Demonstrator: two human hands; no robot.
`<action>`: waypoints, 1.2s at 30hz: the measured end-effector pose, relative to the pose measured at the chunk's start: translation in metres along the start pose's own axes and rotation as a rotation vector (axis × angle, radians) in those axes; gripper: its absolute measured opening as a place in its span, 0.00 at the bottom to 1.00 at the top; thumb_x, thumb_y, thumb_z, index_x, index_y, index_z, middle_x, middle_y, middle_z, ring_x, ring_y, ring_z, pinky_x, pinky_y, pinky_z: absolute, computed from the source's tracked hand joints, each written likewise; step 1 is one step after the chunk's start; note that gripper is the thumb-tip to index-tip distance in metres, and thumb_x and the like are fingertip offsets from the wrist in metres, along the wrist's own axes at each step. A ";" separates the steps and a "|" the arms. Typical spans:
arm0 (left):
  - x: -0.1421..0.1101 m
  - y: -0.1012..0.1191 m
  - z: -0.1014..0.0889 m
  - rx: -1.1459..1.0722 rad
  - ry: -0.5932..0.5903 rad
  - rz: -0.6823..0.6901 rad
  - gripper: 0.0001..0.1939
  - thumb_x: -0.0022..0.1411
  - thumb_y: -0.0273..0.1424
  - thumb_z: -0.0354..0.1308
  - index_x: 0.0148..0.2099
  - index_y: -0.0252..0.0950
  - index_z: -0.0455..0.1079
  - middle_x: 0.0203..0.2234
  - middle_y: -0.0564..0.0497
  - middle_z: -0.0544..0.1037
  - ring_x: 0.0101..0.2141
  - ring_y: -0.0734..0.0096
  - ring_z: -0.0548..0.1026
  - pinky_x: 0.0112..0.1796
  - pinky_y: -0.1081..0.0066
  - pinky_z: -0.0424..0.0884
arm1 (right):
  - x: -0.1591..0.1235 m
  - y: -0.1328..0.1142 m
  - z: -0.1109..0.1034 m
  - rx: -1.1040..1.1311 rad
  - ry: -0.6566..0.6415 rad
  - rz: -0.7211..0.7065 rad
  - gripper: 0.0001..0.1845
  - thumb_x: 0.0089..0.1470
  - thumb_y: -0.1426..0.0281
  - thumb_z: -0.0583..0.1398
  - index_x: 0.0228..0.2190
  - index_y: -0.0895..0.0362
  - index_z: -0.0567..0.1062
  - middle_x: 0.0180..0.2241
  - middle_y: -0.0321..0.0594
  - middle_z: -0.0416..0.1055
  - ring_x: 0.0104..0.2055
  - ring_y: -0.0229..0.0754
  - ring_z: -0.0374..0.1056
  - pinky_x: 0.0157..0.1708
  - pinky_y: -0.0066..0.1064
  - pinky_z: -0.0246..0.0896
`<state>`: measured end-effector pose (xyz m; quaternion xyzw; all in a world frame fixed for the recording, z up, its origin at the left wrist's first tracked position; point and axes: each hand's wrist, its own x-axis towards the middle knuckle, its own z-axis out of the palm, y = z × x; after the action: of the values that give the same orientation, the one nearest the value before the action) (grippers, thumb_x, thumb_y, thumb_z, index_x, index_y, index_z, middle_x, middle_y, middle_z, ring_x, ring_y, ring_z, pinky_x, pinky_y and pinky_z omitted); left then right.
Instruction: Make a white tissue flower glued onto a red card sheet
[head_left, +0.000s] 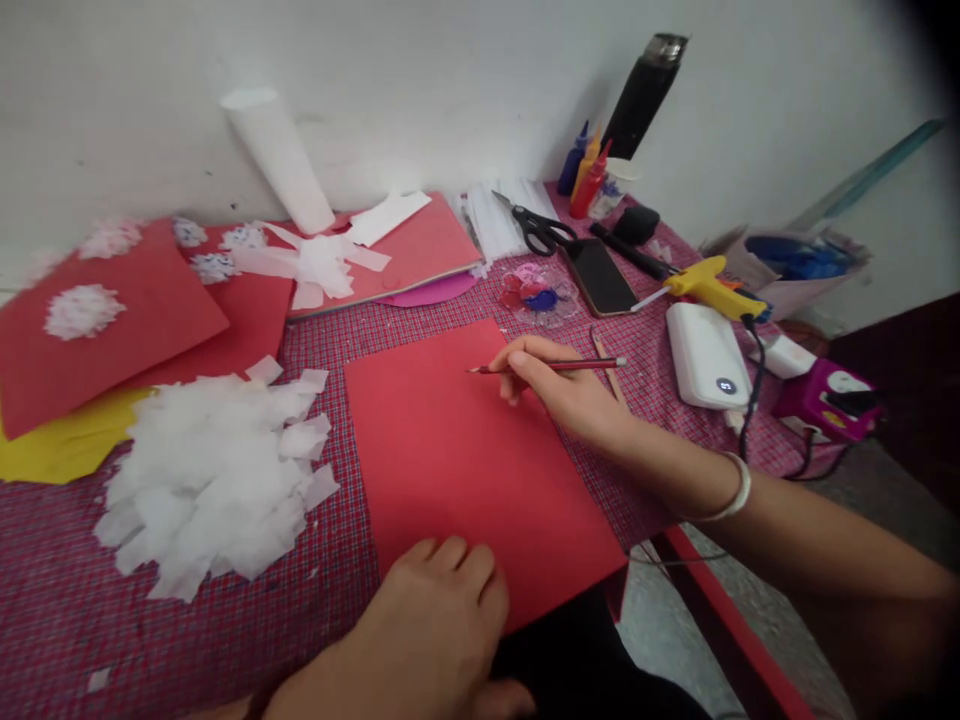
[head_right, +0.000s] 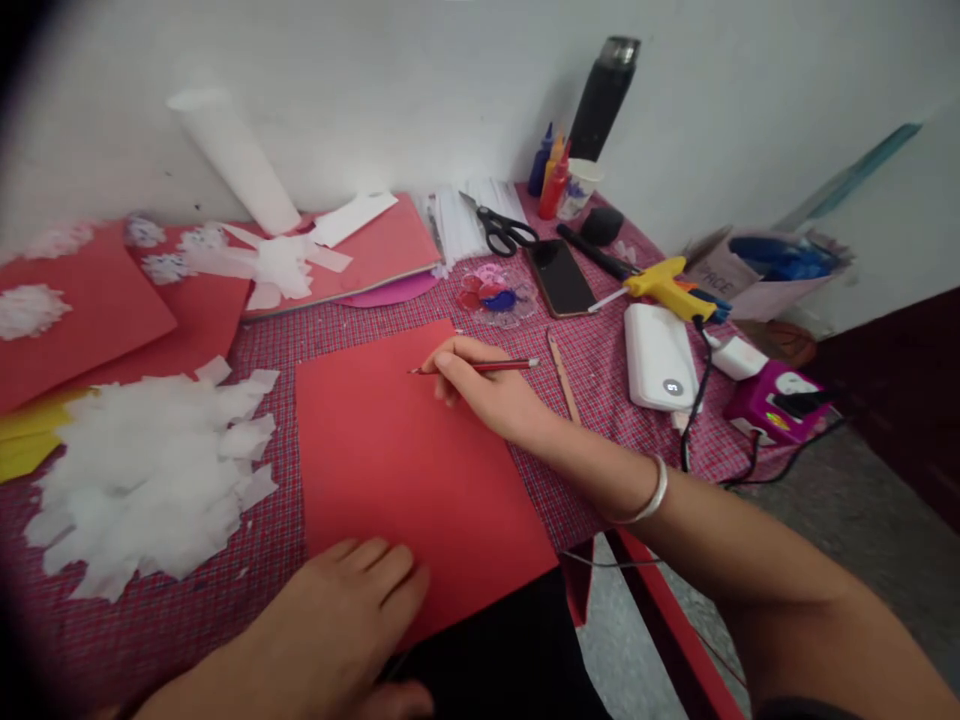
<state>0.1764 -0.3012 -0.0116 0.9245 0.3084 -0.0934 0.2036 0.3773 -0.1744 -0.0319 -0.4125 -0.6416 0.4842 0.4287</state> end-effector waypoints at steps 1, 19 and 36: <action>0.004 -0.001 -0.003 -0.039 0.007 -0.016 0.24 0.56 0.52 0.65 0.41 0.35 0.76 0.35 0.47 0.80 0.36 0.57 0.77 0.38 0.60 0.75 | 0.001 0.002 0.002 -0.012 0.005 0.013 0.13 0.64 0.66 0.53 0.33 0.57 0.74 0.22 0.32 0.68 0.25 0.35 0.64 0.29 0.29 0.60; 0.041 -0.097 0.019 0.285 0.548 -0.328 0.31 0.65 0.39 0.56 0.63 0.23 0.67 0.62 0.26 0.66 0.62 0.38 0.65 0.59 0.44 0.63 | 0.025 0.032 0.004 0.209 0.166 0.126 0.07 0.55 0.67 0.60 0.34 0.58 0.73 0.28 0.35 0.76 0.23 0.33 0.69 0.28 0.28 0.63; 0.041 -0.081 0.033 0.089 0.483 0.079 0.26 0.71 0.43 0.51 0.65 0.35 0.64 0.63 0.43 0.69 0.62 0.59 0.66 0.60 0.59 0.61 | 0.019 0.033 0.001 -0.101 0.071 0.051 0.03 0.57 0.71 0.59 0.31 0.55 0.73 0.23 0.33 0.71 0.24 0.35 0.67 0.26 0.28 0.62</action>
<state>0.1578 -0.2349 -0.0796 0.9394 0.3074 0.1245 0.0865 0.3747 -0.1502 -0.0618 -0.4668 -0.6389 0.4471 0.4171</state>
